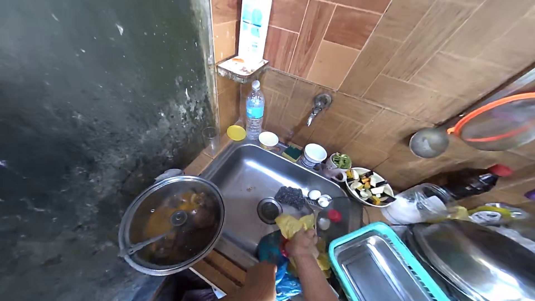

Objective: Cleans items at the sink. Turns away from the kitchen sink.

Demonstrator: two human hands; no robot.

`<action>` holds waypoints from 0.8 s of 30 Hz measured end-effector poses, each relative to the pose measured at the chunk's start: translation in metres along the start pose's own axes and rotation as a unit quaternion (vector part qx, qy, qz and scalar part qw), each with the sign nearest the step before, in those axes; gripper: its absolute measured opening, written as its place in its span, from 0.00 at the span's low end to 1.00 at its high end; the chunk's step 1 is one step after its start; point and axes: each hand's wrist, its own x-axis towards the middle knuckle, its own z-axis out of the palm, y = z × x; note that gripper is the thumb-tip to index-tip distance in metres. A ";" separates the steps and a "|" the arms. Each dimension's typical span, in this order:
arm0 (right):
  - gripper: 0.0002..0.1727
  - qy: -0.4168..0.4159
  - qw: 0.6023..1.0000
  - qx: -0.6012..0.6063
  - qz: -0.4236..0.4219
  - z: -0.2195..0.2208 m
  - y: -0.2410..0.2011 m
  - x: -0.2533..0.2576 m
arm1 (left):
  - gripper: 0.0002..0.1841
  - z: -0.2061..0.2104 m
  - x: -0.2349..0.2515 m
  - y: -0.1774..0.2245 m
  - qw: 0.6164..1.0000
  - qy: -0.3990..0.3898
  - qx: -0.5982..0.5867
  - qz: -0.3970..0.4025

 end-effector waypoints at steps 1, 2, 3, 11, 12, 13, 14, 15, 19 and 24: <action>0.56 -0.004 1.000 0.004 0.003 0.010 0.004 0.007 | 0.22 -0.001 0.000 -0.003 1.000 -0.008 -0.026 -0.008; 0.57 -0.004 1.000 0.014 0.010 0.017 0.008 0.011 | 0.22 -0.003 0.001 -0.007 0.997 -0.007 -0.075 -0.017; 0.57 0.002 1.000 0.024 0.018 0.020 0.011 0.011 | 0.23 -0.005 0.003 -0.012 0.988 0.005 -0.152 -0.029; 0.37 0.092 0.982 0.155 -0.060 0.031 0.063 -0.014 | 0.16 -0.033 0.013 -0.015 0.616 0.097 -0.780 -0.054; 0.39 0.122 0.969 0.187 -0.103 0.040 0.071 -0.018 | 0.17 -0.035 0.016 -0.015 0.589 0.065 -0.803 -0.054; 0.41 0.142 0.952 0.224 -0.153 0.054 0.080 -0.019 | 0.19 -0.036 0.018 -0.015 0.581 0.039 -0.811 -0.059; 0.41 0.149 0.934 0.254 -0.203 0.066 0.086 -0.019 | 0.19 -0.037 0.020 -0.014 0.591 0.025 -0.804 -0.058; 0.39 0.141 0.924 0.261 -0.243 0.074 0.090 -0.017 | 0.20 -0.037 0.021 -0.013 0.619 0.025 -0.784 -0.050; 0.33 -0.044 0.959 0.100 -0.263 0.045 0.068 -0.012 | 0.19 -0.034 0.002 0.003 0.785 0.075 -0.614 0.047; 0.26 -0.125 0.961 0.144 -0.198 0.017 0.041 -0.040 | 0.13 -0.020 -0.021 0.005 0.867 0.096 -0.477 0.110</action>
